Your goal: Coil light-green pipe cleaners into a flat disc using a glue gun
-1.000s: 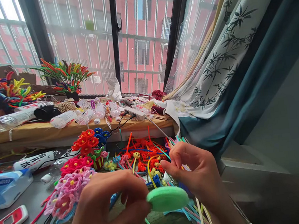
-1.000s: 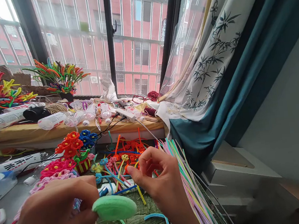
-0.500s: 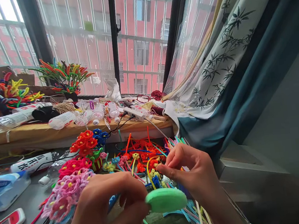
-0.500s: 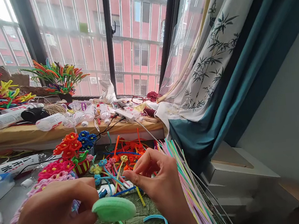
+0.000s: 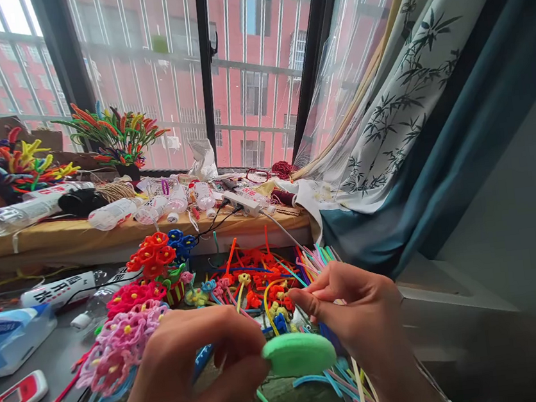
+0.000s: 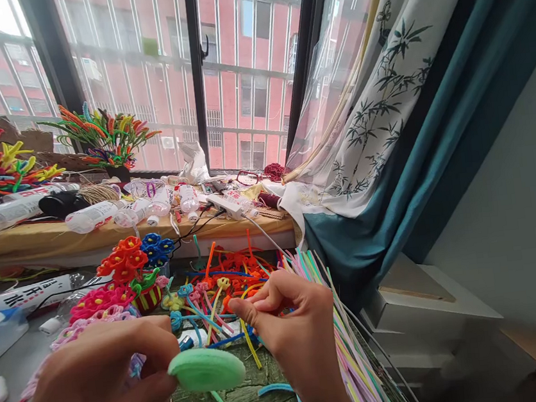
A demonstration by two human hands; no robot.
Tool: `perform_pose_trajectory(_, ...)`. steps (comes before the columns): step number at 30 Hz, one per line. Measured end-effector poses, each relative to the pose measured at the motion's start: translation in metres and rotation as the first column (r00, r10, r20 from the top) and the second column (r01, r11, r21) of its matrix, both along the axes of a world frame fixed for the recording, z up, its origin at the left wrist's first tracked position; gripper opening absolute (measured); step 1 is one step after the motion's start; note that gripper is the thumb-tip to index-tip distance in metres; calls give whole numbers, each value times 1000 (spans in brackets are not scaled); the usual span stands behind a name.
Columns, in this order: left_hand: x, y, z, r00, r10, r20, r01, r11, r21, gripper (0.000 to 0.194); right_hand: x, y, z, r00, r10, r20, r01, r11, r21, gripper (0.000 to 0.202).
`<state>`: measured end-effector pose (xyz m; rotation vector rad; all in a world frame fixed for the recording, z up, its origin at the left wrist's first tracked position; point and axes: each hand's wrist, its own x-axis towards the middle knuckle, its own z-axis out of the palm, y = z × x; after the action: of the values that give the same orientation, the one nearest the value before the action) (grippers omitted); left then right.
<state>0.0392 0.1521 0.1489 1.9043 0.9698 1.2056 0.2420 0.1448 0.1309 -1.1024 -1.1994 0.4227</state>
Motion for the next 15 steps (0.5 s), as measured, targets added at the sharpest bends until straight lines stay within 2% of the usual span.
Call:
perform_pose_trajectory(4, 2, -1, 3, 999, -21, 39, 23, 999, -36, 12, -3, 2, -3, 997, -59, 50, 61, 997, -41, 49)
perform_pose_trajectory(7, 4, -1, 6, 998, -23, 57, 26, 999, -48, 12, -5, 6, -3, 998, -44, 51, 51, 990, -131, 50)
perform_pose_trajectory(11, 6, 3, 9, 997, -64, 41, 66, 997, -45, 17, -5, 11, -2, 996, -30, 81, 48, 974, -223, 43)
perform_pose_trajectory(15, 6, 11, 10, 995, -84, 59, 90, 990, -105, 21, -2, 15, -3, 992, -36, 121, 62, 973, -223, 32)
